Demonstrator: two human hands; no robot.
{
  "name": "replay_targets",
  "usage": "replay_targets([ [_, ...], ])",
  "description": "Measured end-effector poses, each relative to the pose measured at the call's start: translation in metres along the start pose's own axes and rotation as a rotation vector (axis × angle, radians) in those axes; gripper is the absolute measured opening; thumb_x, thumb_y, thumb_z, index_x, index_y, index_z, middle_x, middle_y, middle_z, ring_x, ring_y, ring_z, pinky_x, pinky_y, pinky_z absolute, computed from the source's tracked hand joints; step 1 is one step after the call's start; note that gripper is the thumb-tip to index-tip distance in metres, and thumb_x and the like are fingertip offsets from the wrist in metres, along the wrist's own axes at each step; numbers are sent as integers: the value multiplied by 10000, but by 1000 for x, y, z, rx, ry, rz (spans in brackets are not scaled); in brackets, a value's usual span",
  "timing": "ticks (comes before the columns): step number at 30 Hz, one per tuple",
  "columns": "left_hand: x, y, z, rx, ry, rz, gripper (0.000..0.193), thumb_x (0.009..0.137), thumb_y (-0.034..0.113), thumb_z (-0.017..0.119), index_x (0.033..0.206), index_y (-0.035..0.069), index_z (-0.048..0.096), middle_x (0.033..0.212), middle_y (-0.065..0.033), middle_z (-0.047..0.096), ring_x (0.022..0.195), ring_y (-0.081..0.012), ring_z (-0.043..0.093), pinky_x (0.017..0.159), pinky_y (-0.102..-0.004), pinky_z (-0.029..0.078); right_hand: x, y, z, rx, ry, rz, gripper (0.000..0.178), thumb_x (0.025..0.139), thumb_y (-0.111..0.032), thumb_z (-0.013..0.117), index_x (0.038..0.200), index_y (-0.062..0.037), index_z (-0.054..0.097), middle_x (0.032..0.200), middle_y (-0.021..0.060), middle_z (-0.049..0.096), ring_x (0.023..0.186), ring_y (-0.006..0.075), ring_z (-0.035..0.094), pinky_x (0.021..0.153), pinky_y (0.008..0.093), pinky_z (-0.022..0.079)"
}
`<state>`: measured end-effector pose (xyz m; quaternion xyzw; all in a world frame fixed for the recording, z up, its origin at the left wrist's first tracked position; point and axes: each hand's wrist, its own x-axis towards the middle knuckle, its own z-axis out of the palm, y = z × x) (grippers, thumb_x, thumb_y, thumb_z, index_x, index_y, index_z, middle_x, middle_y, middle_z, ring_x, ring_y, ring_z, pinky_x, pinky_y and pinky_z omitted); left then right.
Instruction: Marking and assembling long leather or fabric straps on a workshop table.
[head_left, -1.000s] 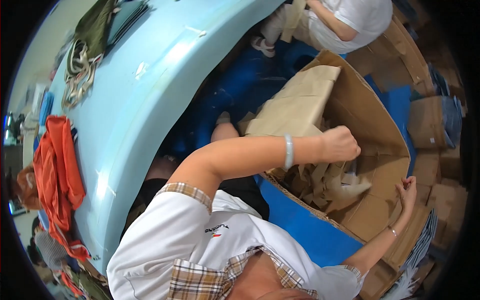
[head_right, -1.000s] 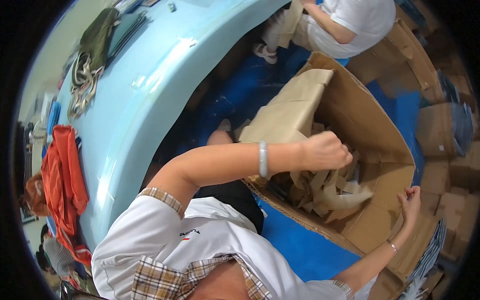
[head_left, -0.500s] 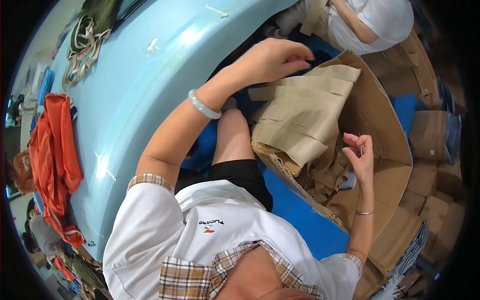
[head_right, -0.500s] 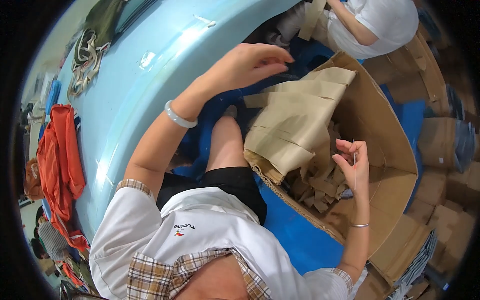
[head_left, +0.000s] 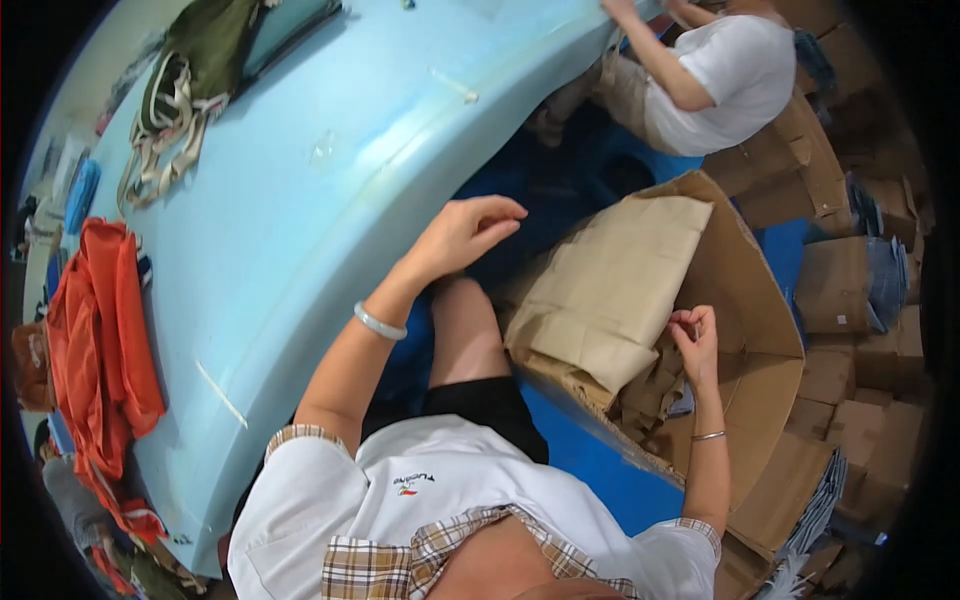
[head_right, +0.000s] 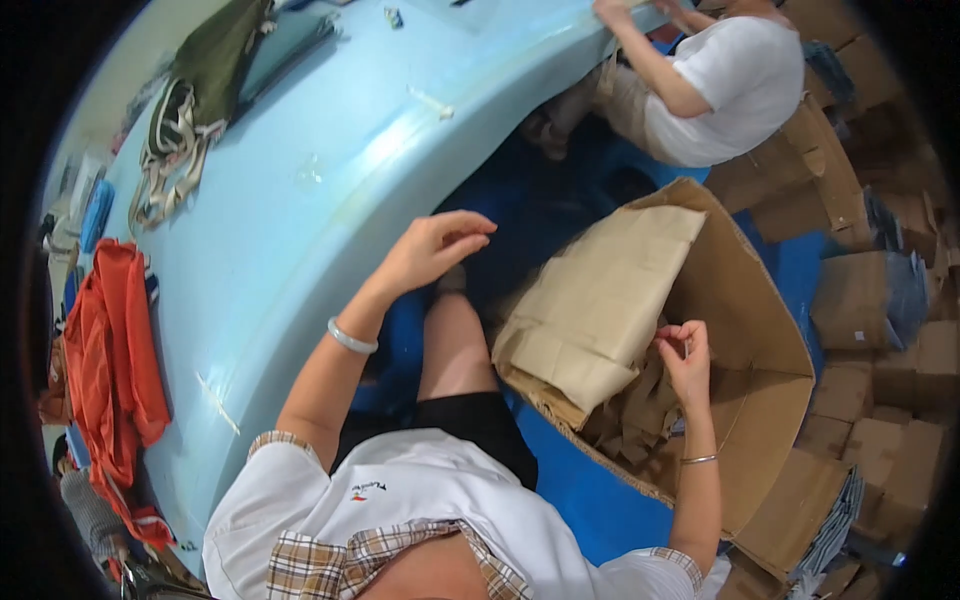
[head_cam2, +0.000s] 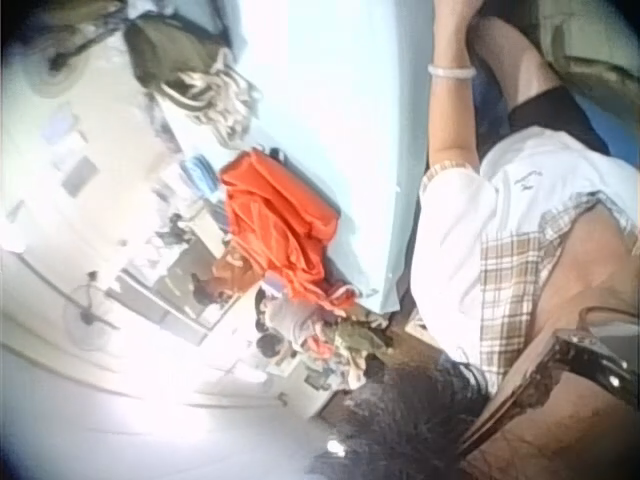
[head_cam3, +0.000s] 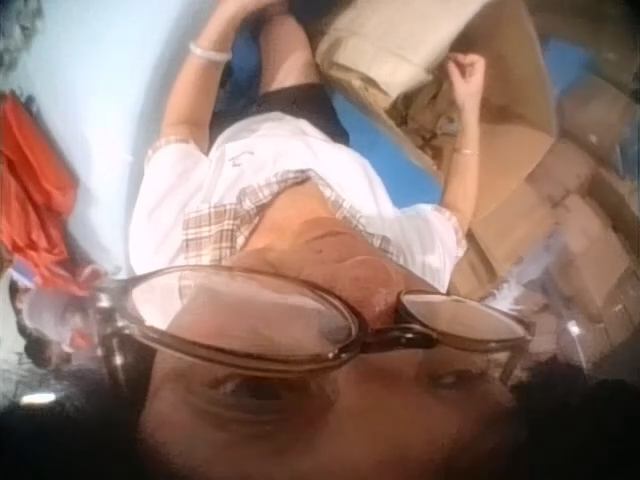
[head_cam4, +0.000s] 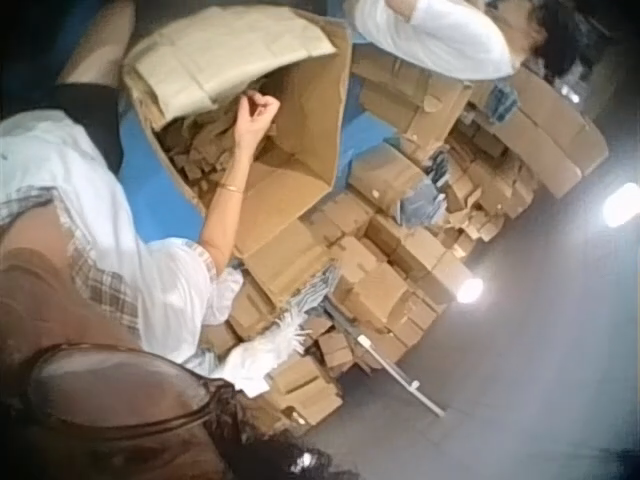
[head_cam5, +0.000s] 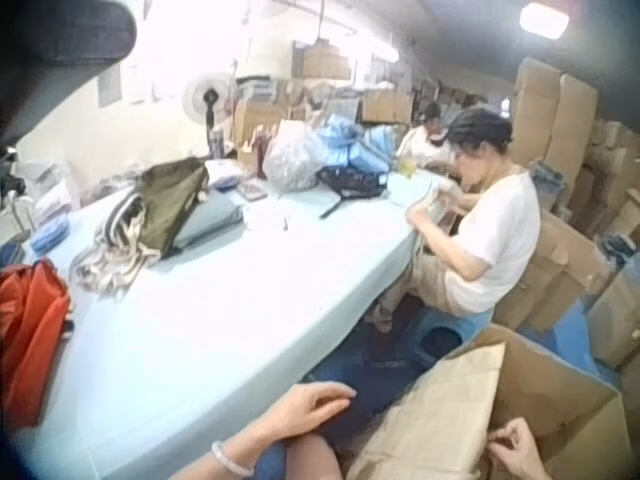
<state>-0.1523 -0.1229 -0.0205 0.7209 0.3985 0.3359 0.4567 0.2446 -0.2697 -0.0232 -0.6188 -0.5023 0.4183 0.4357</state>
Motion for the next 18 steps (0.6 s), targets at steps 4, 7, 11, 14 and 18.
replay_targets([
  [4,10,8,2,-65,-5,20,214,926,162,624,1088,28,667,954,-103,710,849,-177,683,758,-305,540,-6,9,-9,-8,-31,18,288,827,105,555,956,-89,387,882,47,556,840,106,531,785,239,444],
  [7,11,8,2,-59,-16,36,210,929,154,620,1093,30,660,950,-98,710,832,-172,680,750,-299,537,-13,14,-8,-10,-32,10,286,824,98,563,947,-87,384,878,47,559,836,104,533,779,242,445],
  [11,4,4,9,-52,-67,-4,218,934,161,616,1106,33,658,958,-105,705,862,-165,674,775,-297,533,-17,20,-15,-159,47,4,280,834,62,612,932,-79,391,855,42,586,817,103,556,758,247,458],
  [14,-4,-1,16,-16,-92,-11,225,928,170,624,1109,41,662,961,-102,708,858,-183,677,768,-300,532,-19,6,-22,-197,142,-79,261,852,12,656,907,-65,413,825,41,611,791,93,563,737,245,465],
  [18,-19,-6,12,-37,-55,-21,219,925,161,627,1102,36,666,968,-104,713,869,-189,683,769,-306,535,-18,-45,-5,-304,173,-192,225,891,1,636,898,-57,419,924,77,652,836,100,563,766,254,476],
])
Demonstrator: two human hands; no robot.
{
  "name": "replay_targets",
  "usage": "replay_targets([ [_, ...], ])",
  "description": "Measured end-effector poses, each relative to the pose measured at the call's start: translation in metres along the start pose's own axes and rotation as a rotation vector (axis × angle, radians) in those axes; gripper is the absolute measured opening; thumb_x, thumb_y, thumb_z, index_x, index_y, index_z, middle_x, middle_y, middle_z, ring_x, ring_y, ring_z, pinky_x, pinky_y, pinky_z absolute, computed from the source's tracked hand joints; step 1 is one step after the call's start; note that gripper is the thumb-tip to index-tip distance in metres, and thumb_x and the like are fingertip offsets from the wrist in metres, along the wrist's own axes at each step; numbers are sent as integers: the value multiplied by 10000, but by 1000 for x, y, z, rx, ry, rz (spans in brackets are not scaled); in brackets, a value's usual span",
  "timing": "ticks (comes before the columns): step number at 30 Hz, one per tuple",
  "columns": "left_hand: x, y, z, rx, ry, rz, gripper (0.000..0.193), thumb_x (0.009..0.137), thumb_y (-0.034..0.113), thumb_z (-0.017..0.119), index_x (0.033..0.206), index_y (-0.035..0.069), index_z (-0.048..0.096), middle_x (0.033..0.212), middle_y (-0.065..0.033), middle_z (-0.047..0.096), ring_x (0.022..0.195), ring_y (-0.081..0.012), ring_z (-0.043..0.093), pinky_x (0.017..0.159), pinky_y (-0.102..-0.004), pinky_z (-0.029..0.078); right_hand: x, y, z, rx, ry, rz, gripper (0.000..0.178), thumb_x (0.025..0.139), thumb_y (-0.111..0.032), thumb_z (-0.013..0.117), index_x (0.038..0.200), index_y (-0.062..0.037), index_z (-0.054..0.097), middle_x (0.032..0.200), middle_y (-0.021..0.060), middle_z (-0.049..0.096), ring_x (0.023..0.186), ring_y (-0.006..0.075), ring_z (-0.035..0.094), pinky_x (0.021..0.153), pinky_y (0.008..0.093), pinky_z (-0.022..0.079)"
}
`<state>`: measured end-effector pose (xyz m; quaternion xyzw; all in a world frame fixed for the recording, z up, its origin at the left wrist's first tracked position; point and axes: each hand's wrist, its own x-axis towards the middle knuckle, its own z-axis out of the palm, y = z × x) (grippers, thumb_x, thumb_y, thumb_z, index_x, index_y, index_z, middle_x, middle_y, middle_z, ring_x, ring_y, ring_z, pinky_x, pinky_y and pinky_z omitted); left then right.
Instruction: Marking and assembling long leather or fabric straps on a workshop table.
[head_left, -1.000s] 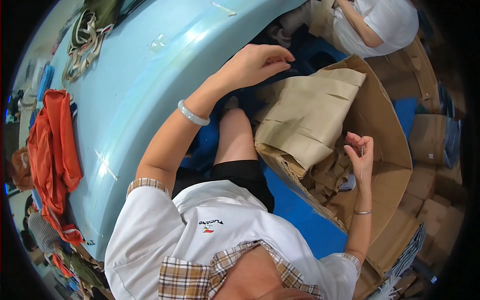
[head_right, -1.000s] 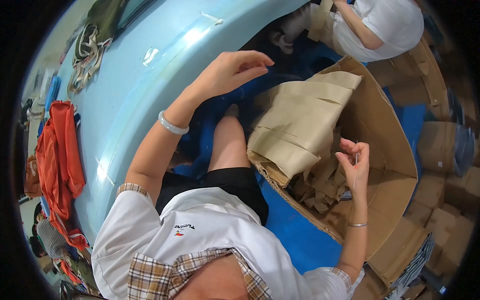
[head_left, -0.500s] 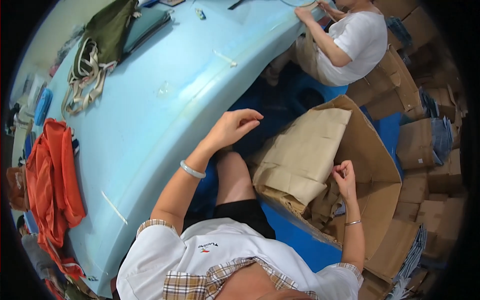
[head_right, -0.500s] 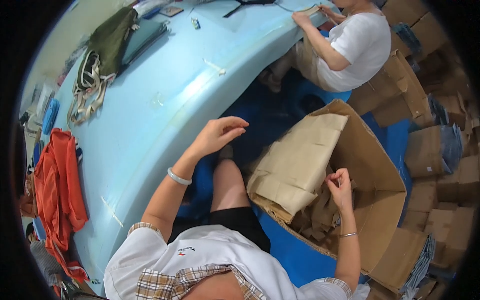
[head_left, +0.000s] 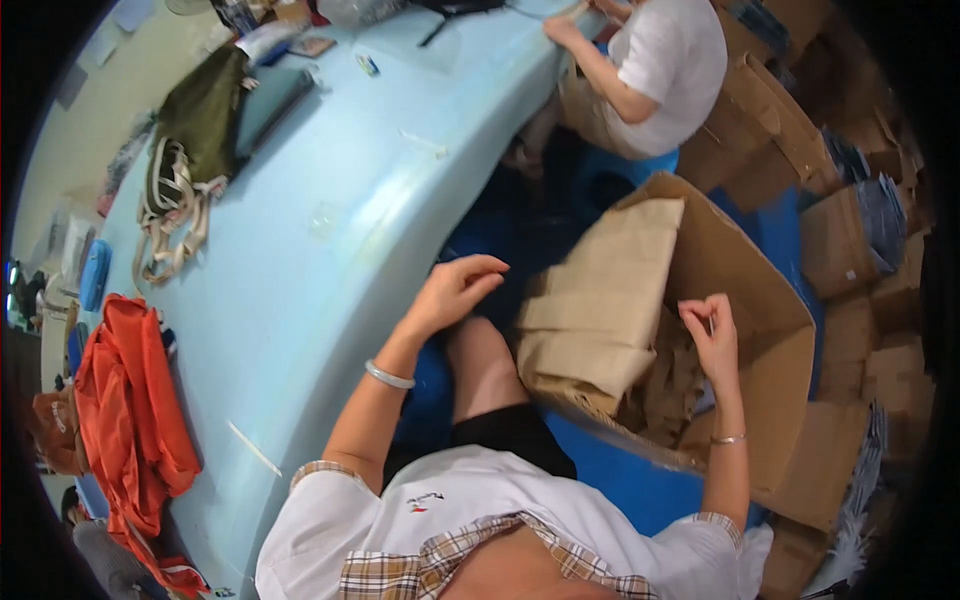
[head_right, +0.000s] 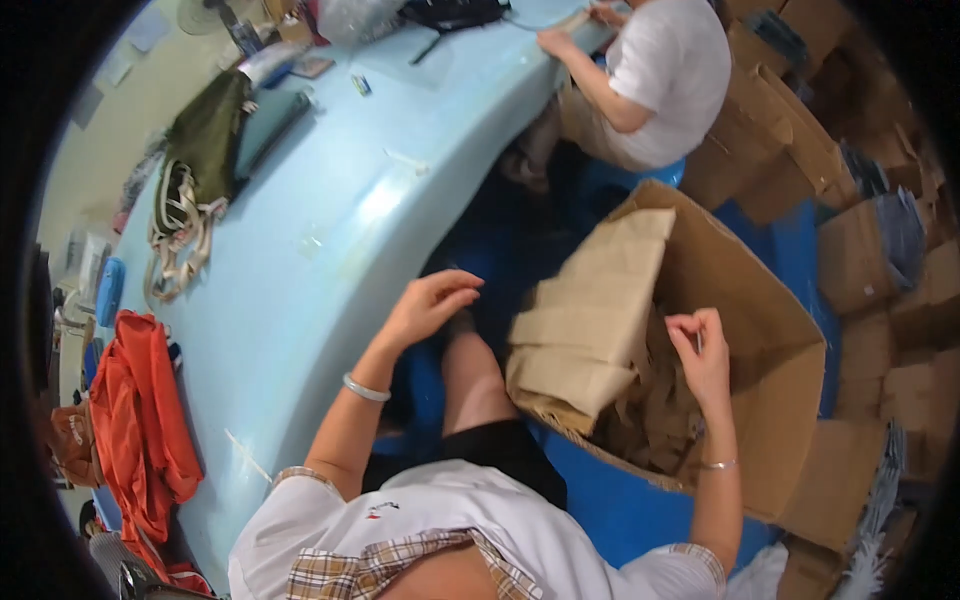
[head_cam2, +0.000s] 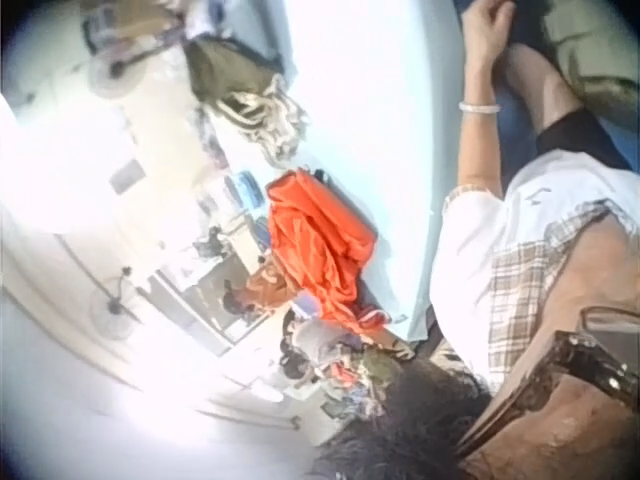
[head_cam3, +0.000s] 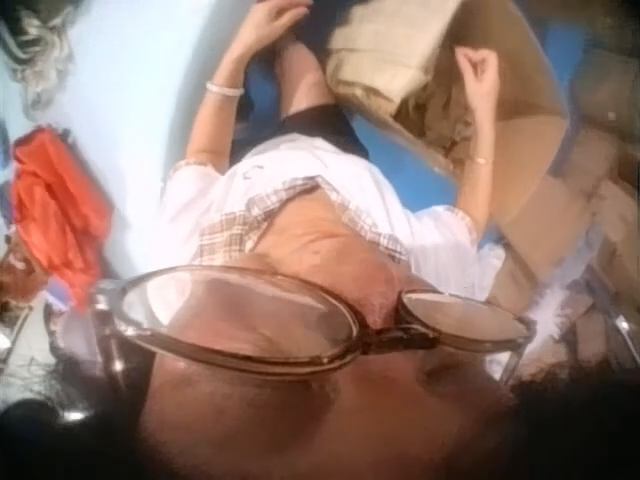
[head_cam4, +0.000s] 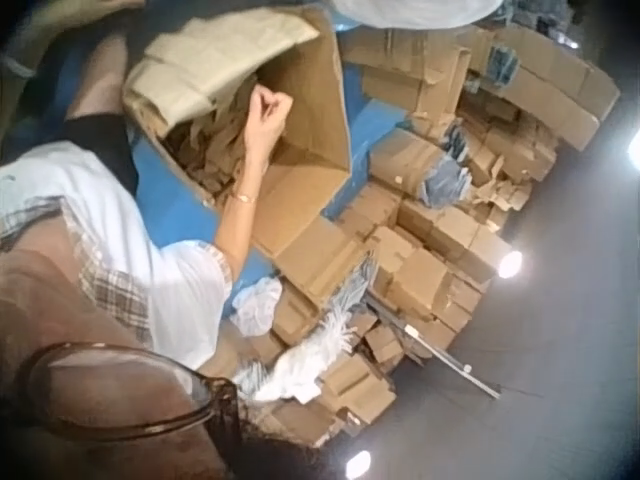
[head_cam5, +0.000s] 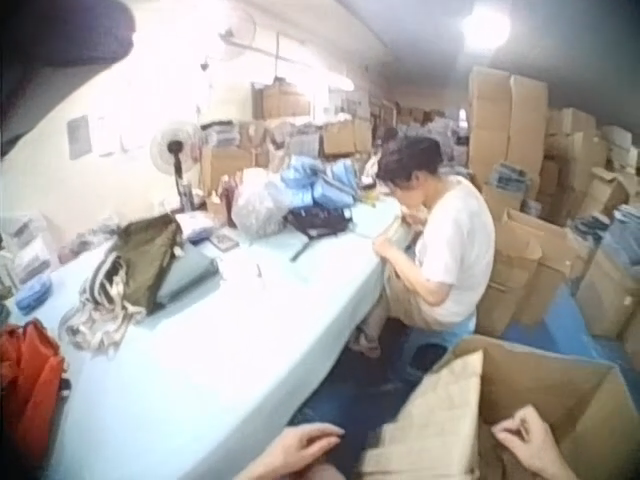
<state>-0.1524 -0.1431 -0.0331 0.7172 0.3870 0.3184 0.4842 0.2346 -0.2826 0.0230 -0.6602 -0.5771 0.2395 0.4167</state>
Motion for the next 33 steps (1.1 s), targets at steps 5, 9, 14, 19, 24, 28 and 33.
replay_targets([
  [5,-38,-24,1,-32,39,-128,223,914,148,622,1097,31,671,966,-108,713,881,-198,687,791,-306,534,7,-8,22,144,-71,80,218,927,-23,606,947,-52,391,1239,214,595,1109,167,560,947,281,455],
  [9,-70,-38,0,-23,51,-190,240,919,168,605,1105,28,666,984,-114,710,894,-204,686,807,-313,526,6,-4,21,126,-133,152,199,936,-14,588,949,-53,393,1233,188,596,1106,146,538,944,269,440],
  [14,-116,-64,-9,-97,134,-360,256,921,196,609,1112,35,664,986,-98,713,908,-191,681,809,-303,514,-2,9,21,75,-170,151,187,936,24,567,980,-51,402,1213,172,603,1061,145,552,929,267,438],
  [19,-139,-82,-12,-125,140,-408,251,936,181,600,1133,35,652,997,-91,709,909,-184,676,814,-297,511,-6,-7,11,86,-96,158,184,954,-30,574,960,-67,393,1266,208,587,1107,172,548,949,297,437],
  [24,-152,-94,-13,-179,157,-414,252,942,173,603,1143,28,641,1014,-75,704,899,-171,667,818,-290,510,-13,-45,23,73,6,145,153,974,-39,538,957,-71,390,1272,199,588,1127,197,567,945,299,445],
  [28,-148,-103,-1,-217,123,-365,240,938,167,607,1134,35,646,987,-82,702,891,-165,663,809,-288,509,-22,-53,28,38,96,56,158,961,-7,541,954,-65,395,1247,205,602,1139,214,573,973,325,434],
  [33,-129,-89,5,-70,19,-362,236,934,166,610,1124,34,654,995,-90,700,909,-150,658,794,-291,515,-19,-52,49,23,77,-19,180,939,-1,568,924,-45,394,1197,198,635,1087,197,587,968,314,425],
])
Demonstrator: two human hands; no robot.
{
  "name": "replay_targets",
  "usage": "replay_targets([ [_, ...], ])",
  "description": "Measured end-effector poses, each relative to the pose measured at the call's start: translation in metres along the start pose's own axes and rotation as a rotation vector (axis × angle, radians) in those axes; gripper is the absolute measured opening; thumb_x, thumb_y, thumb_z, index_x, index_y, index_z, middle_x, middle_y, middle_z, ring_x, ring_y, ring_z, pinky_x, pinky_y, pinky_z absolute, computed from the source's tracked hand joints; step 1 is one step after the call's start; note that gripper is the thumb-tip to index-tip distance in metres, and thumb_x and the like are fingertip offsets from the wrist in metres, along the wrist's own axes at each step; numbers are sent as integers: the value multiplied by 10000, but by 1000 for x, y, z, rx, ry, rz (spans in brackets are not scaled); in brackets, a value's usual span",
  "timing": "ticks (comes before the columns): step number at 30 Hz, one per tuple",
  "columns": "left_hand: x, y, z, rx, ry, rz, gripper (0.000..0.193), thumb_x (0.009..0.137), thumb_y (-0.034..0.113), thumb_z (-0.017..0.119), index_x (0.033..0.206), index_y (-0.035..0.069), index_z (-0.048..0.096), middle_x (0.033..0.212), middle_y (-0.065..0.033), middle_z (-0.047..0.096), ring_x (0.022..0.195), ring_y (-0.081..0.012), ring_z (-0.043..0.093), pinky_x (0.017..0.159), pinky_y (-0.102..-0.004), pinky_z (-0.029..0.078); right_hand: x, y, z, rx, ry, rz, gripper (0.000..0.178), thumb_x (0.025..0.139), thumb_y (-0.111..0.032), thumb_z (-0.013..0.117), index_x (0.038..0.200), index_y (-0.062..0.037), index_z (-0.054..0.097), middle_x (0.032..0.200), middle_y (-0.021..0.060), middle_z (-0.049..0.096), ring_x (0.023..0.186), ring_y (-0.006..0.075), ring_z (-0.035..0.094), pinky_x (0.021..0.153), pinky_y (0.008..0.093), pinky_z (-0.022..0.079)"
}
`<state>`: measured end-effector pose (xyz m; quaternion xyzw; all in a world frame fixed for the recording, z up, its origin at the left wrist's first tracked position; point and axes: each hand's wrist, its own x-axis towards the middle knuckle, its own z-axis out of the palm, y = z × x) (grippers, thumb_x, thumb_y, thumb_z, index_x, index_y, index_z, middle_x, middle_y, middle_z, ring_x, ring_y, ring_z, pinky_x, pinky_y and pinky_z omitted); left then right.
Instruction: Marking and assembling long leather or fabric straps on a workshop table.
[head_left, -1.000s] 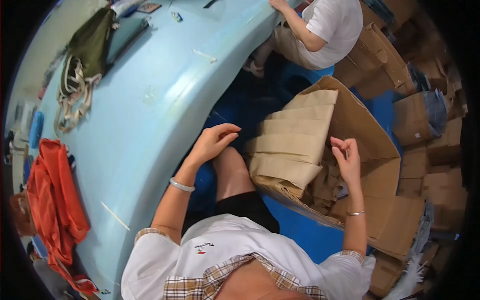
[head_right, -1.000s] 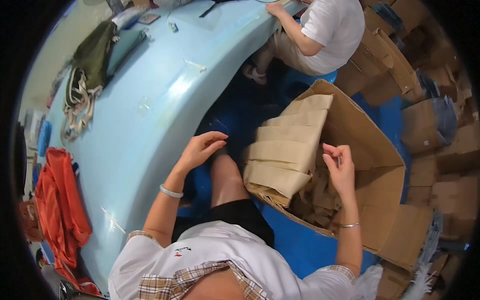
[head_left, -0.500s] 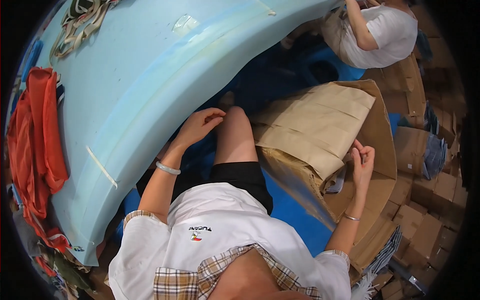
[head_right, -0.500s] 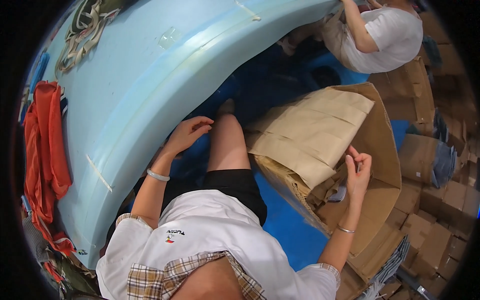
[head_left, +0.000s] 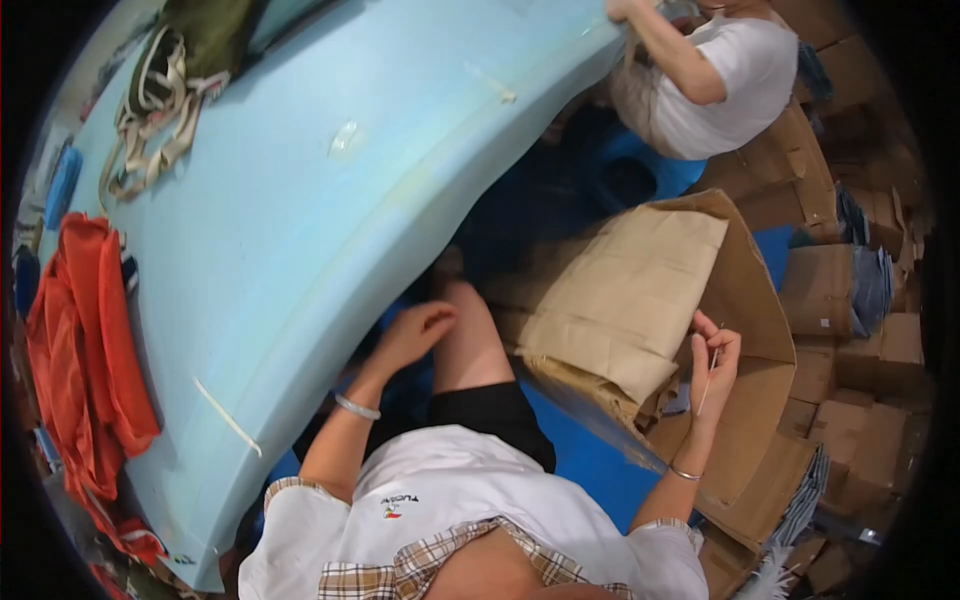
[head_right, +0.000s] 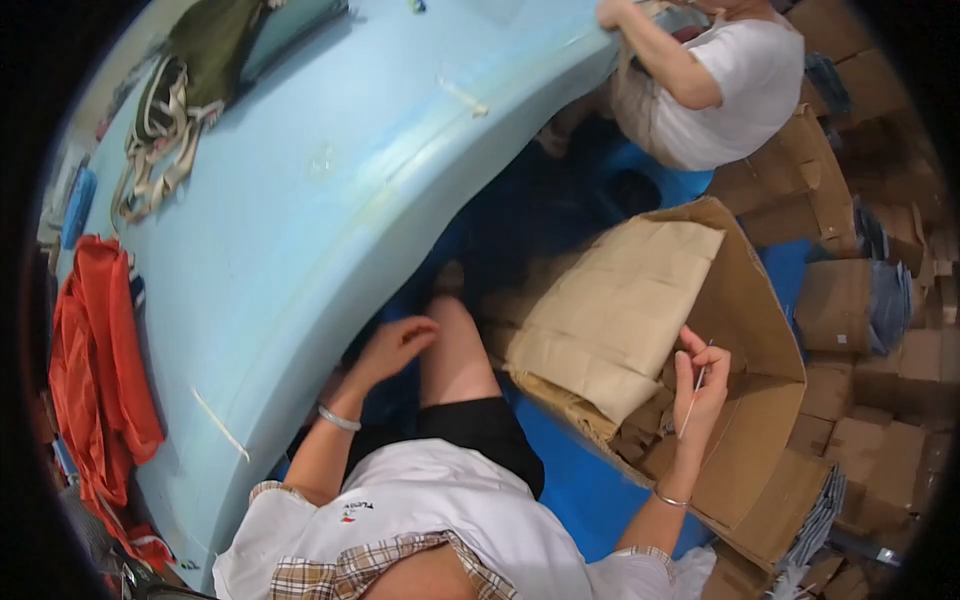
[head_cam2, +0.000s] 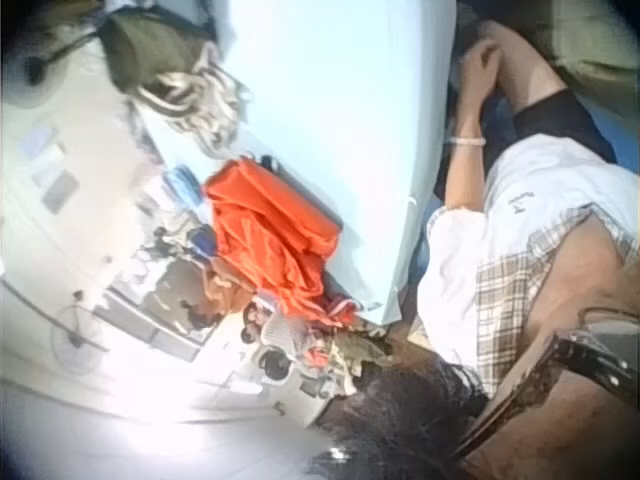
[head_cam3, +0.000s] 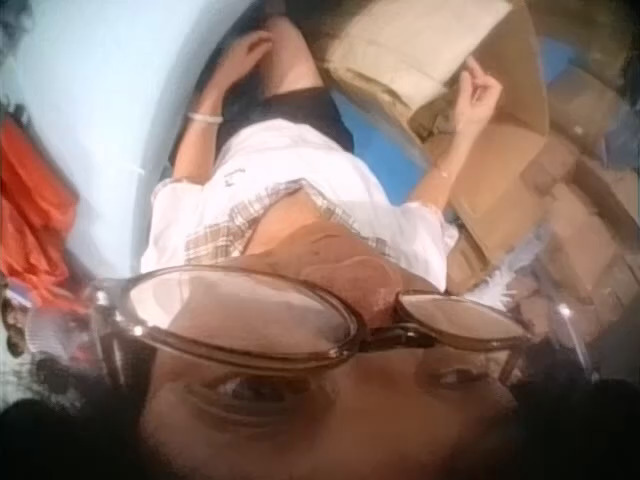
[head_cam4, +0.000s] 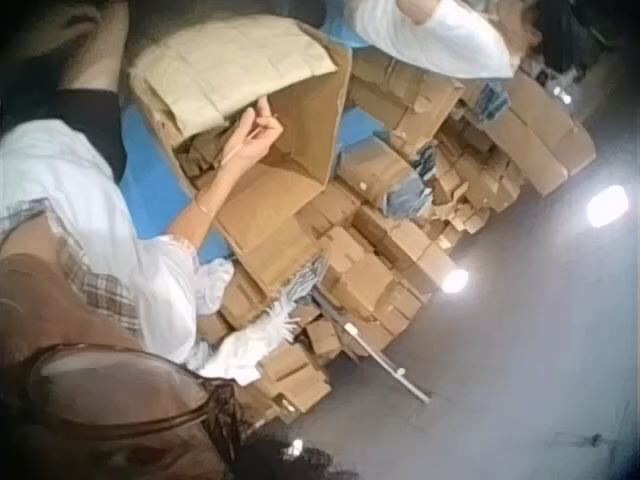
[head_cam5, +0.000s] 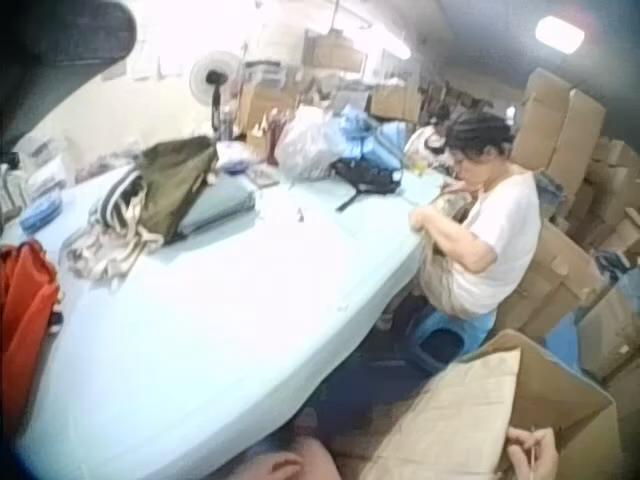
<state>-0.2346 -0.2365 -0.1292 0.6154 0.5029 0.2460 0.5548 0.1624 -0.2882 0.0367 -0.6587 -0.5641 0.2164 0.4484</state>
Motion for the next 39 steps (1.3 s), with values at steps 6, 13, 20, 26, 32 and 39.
replay_targets([
  [6,12,21,17,169,-43,137,254,900,170,625,1108,29,664,1015,-159,695,897,-249,687,756,-328,529,-5,-12,3,-202,-1,-12,210,895,-4,611,887,-40,404,1148,203,667,1012,220,636,897,318,474],
  [13,5,32,24,174,-107,189,255,903,175,609,1109,31,655,996,-170,687,902,-308,675,759,-360,527,-4,-16,2,-256,-7,-107,211,880,-21,617,878,-41,407,1135,220,665,983,344,663,831,347,504],
  [20,3,105,3,133,-51,372,228,912,136,615,1108,28,656,1013,-137,690,880,-261,681,775,-331,535,-1,-14,4,-253,-7,-132,214,886,-27,621,877,-32,407,1099,234,668,952,353,671,807,357,512],
  [26,-2,130,11,85,-67,479,224,921,136,624,1123,50,666,1002,-105,688,881,-216,671,782,-303,537,-1,-10,4,-243,26,-161,212,886,-34,628,880,-28,416,1060,238,671,959,353,673,794,361,514],
  [32,-16,106,29,164,-166,484,216,919,126,624,1112,34,659,991,-125,687,859,-232,669,777,-306,538,0,-9,5,-225,20,-160,209,883,-31,631,888,-23,422,1014,232,675,974,347,675,784,361,514],
  [39,-24,103,27,188,-241,432,238,923,135,618,1137,37,657,1015,-129,695,874,-242,675,778,-309,539,1,-11,3,-219,9,-143,207,879,-29,637,889,-14,431,976,217,676,965,363,673,755,367,518],
])
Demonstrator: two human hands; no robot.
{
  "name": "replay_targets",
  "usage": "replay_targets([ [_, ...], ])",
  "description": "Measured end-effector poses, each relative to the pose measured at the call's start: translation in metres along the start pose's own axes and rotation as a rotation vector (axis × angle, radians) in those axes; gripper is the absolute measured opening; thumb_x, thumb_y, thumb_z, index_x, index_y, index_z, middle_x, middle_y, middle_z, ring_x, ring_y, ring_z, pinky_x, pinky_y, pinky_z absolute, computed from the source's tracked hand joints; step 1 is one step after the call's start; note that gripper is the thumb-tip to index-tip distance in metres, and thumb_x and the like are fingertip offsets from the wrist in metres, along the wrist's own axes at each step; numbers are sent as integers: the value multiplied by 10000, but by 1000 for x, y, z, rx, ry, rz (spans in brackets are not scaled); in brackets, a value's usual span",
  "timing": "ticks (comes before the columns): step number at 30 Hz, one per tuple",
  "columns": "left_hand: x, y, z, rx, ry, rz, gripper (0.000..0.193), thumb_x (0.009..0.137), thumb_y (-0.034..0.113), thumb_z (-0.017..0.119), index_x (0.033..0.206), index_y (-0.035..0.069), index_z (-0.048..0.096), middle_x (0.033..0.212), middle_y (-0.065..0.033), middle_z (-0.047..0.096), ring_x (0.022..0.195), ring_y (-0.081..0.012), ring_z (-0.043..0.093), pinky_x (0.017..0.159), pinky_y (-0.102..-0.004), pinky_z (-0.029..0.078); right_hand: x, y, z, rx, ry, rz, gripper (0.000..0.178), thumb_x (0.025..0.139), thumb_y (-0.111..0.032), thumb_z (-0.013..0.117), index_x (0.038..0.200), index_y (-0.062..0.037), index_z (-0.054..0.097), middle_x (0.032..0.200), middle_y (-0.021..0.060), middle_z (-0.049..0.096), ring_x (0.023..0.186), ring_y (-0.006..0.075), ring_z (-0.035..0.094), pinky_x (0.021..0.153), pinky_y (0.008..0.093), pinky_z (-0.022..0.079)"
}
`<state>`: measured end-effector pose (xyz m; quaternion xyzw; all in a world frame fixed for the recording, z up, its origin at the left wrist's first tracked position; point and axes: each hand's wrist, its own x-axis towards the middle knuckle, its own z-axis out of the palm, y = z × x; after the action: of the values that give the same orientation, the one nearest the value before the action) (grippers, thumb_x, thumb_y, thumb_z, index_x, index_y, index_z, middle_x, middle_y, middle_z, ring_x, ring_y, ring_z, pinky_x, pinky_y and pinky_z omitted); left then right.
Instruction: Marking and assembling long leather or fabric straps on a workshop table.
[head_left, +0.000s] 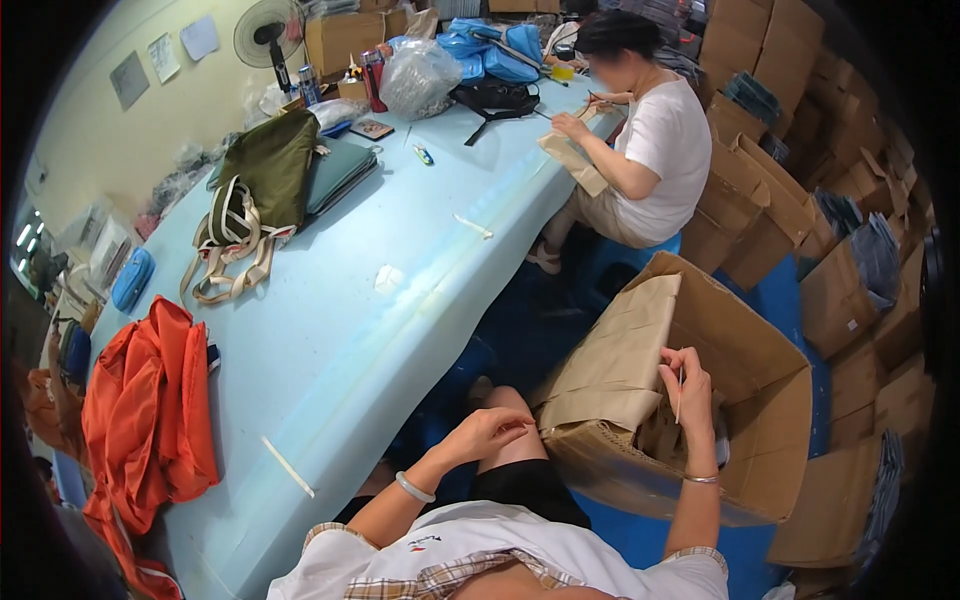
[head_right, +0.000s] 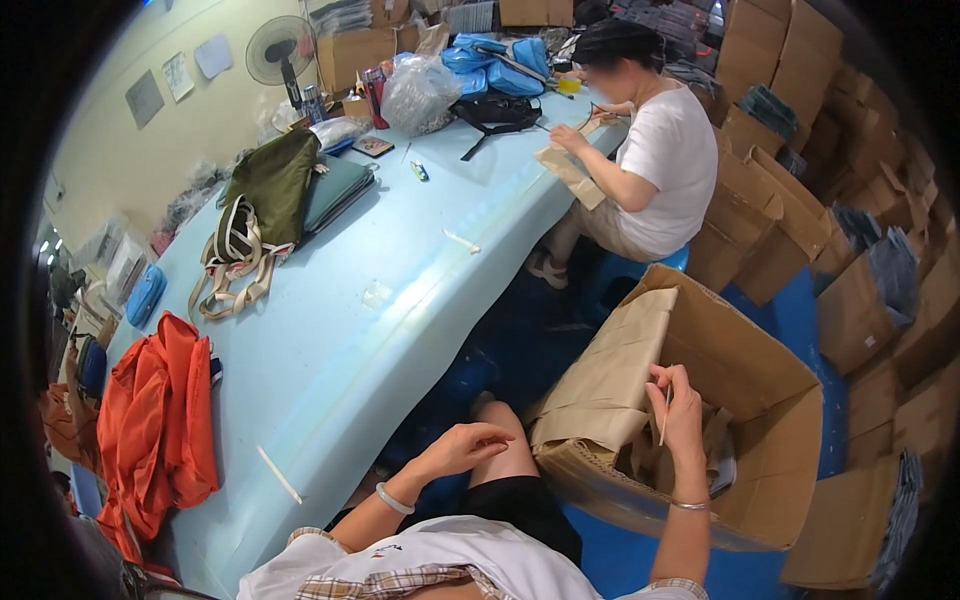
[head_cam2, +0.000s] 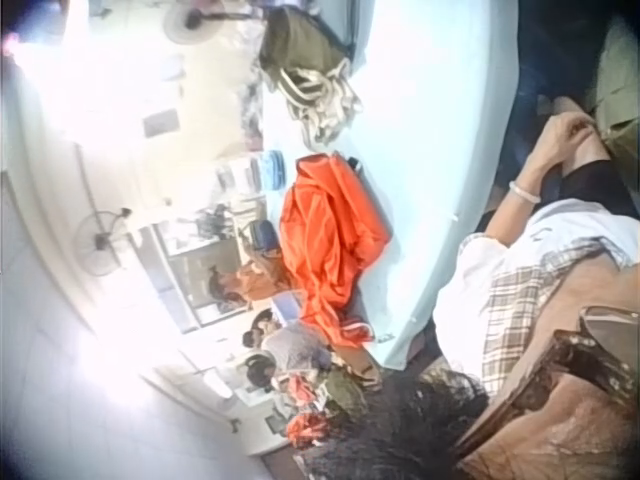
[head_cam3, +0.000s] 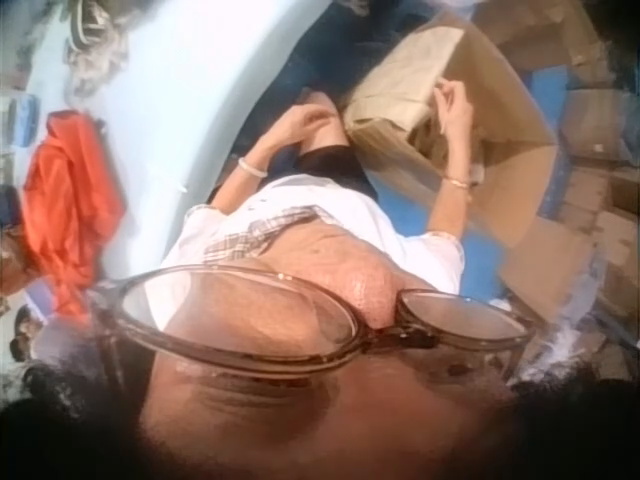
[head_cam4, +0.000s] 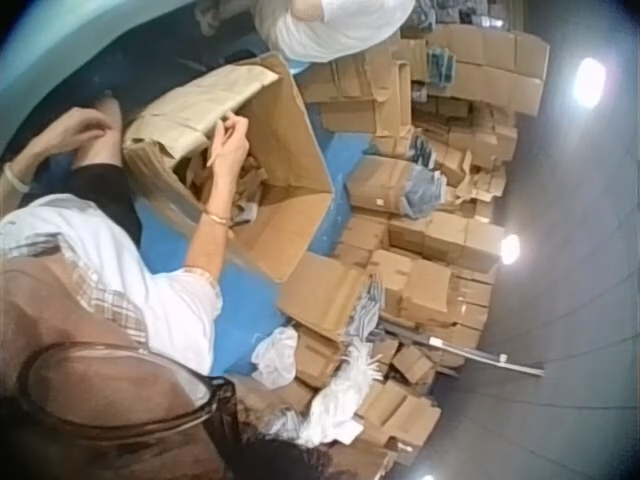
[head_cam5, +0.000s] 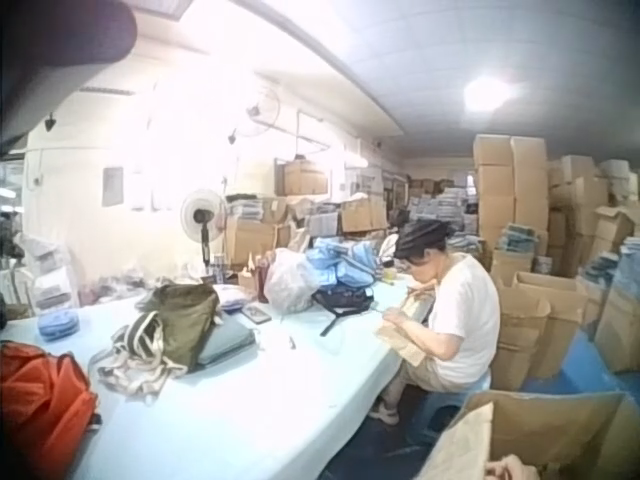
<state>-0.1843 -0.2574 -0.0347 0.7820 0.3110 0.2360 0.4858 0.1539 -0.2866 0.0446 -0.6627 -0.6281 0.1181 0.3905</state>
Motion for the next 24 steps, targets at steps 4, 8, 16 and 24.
replay_targets([
  [4,-2,-5,-1,13,-4,-16,244,925,142,616,1140,36,656,1023,-132,694,878,-243,676,781,-313,538,0,-2,0,7,2,19,198,881,-24,634,890,-9,436,916,206,669,959,366,673,746,371,518],
  [8,-5,-8,1,25,-7,-8,247,922,138,615,1142,33,654,1024,-136,690,879,-251,676,783,-317,538,1,-2,2,5,12,-19,194,881,-23,633,892,-9,439,916,208,670,947,361,677,746,371,519],
  [16,-6,-8,5,38,-25,-8,235,915,135,620,1120,27,665,1032,-141,687,876,-270,670,779,-328,539,0,2,2,10,21,-14,189,878,-26,633,888,-12,445,967,217,681,919,349,682,743,367,520],
  [24,-6,-7,8,35,-23,-4,234,916,144,621,1118,32,663,1028,-147,686,880,-279,669,780,-338,537,0,2,1,-11,20,-4,191,875,-24,633,887,-16,443,987,216,685,909,351,681,751,368,519],
])
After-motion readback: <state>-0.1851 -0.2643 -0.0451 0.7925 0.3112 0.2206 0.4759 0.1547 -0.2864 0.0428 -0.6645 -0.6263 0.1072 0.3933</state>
